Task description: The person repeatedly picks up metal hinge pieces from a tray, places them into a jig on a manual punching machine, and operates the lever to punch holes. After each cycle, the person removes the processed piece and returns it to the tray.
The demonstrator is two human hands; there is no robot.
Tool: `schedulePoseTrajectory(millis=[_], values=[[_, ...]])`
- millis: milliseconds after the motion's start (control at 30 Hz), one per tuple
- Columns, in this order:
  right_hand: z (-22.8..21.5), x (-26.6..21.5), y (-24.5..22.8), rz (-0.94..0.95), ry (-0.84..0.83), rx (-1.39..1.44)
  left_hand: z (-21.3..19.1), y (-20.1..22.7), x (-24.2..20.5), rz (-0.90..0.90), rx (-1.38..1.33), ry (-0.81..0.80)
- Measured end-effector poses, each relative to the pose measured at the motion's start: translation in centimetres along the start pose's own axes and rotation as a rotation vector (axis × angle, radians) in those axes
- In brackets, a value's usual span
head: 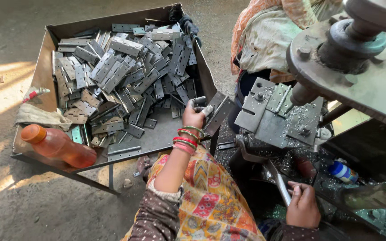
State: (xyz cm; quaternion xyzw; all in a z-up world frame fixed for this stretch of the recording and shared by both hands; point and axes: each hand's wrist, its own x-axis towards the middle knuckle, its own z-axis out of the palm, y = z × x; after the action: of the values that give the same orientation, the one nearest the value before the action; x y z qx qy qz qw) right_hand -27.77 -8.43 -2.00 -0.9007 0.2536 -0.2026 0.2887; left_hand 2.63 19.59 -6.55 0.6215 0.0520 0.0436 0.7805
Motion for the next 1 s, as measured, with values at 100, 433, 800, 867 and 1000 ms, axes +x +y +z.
schedulePoseTrajectory(millis=[100,433,800,867,1000], values=[[0.3,0.5,-0.3,-0.028,0.015,0.005,3.2,2.7,-1.9,0.152,-0.126,-0.084],[0.3,0.4,0.6,0.072,-0.079,-0.048,13.6,6.5,-13.3,0.708,1.369,-0.318],[1.1,0.2,1.5,-0.034,-0.028,-0.126,17.5,3.1,-13.0,0.663,1.453,-0.410],[1.4,0.2,2.1,-0.027,-0.037,-0.137,18.1,3.2,-12.1,0.660,1.443,-0.411],[3.2,-0.6,5.0,-0.038,-0.047,-0.220,18.2,3.2,-11.8,0.654,1.415,-0.396]])
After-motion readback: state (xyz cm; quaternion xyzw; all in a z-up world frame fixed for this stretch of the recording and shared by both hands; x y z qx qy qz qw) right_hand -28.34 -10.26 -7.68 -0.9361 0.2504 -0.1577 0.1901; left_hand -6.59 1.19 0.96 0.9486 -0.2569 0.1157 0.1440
